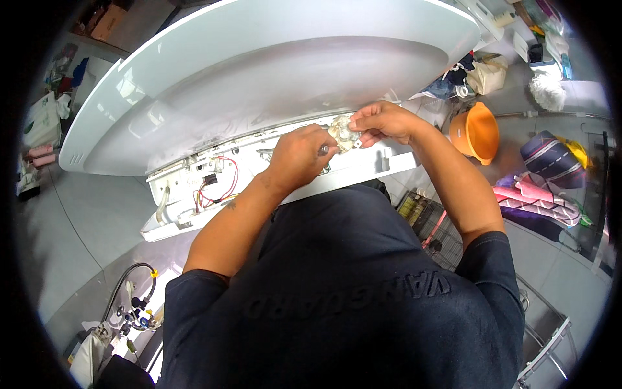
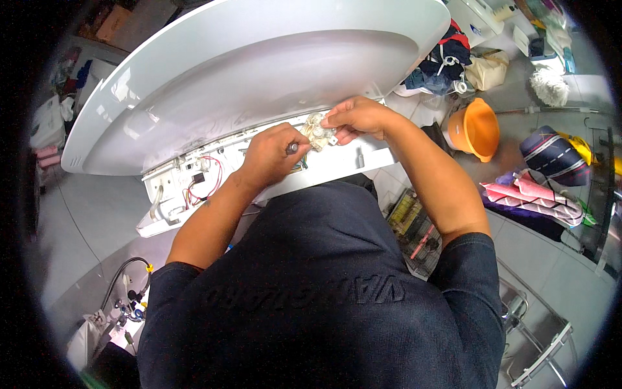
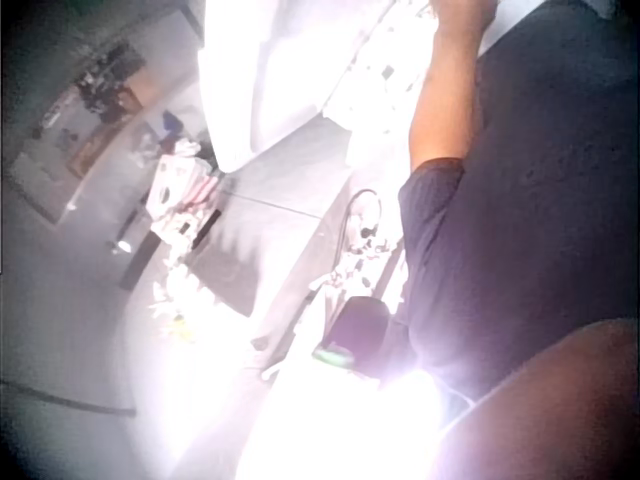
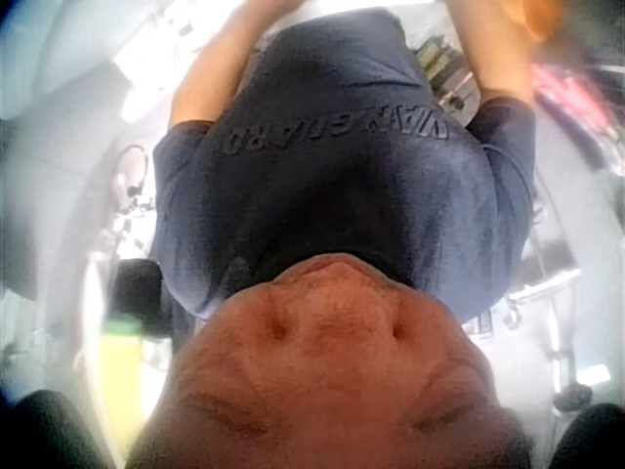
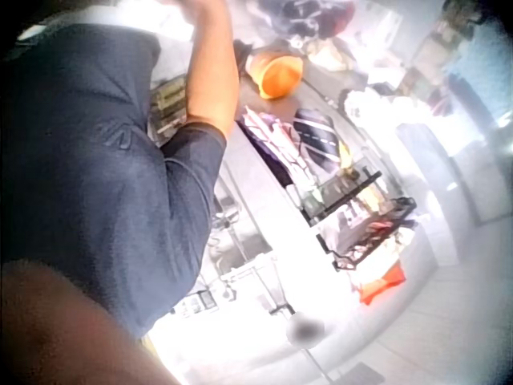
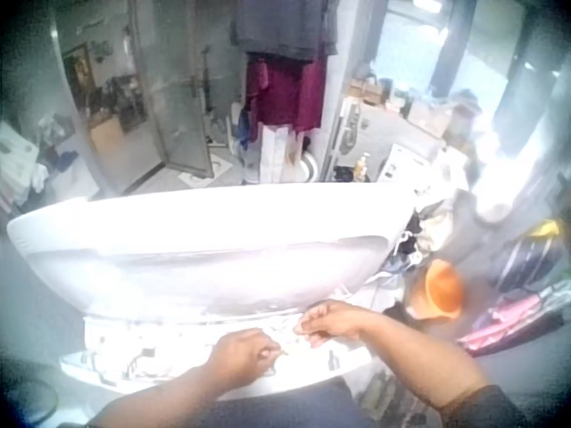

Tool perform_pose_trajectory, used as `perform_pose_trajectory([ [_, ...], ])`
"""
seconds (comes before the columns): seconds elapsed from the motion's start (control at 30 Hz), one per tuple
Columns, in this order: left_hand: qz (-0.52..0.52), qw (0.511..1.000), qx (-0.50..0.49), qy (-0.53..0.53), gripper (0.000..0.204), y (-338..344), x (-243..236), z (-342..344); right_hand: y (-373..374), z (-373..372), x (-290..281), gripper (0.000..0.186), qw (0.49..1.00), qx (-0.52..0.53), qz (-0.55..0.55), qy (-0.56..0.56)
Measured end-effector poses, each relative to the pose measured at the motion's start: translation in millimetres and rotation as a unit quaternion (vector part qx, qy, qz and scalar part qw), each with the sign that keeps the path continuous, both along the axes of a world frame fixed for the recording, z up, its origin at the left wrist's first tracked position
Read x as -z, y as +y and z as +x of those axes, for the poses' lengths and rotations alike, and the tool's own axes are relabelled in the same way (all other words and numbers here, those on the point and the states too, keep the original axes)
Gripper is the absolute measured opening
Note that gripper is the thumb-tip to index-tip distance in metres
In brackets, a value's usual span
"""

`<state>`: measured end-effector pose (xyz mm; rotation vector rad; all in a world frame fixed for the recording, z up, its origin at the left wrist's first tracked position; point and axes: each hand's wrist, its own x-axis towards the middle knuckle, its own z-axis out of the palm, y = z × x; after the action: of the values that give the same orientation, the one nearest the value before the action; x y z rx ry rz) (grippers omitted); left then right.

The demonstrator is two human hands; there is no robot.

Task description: The person works on the internal wiring of a white appliance, likely a washing machine, with the top cover open. They use a screwdriver to manipulate wires and components inside the control panel area, focusing on a specific junction or connector.

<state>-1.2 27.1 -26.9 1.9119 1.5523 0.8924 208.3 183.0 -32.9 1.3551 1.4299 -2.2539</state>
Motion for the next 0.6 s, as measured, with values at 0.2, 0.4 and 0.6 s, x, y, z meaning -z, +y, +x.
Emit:
perform_pose_trajectory([
  [0.2, 0.015, 0.999, 0.024, 0.038, 0.011, 6, -3, 6, 0, 0, -1, 0.03, 1.0, -0.004, 0.006, 0.005],
  [0.4, -0.129, 0.991, -0.034, 0.004, 0.023, 14, -14, 6, -1, 1, 2, 0.03, 1.0, -0.001, 0.004, 0.008],
  [0.6, -0.209, 0.974, -0.082, -0.037, 0.031, 15, -15, 1, -2, 1, 2, 0.032, 1.0, -0.004, 0.006, 0.016],
])
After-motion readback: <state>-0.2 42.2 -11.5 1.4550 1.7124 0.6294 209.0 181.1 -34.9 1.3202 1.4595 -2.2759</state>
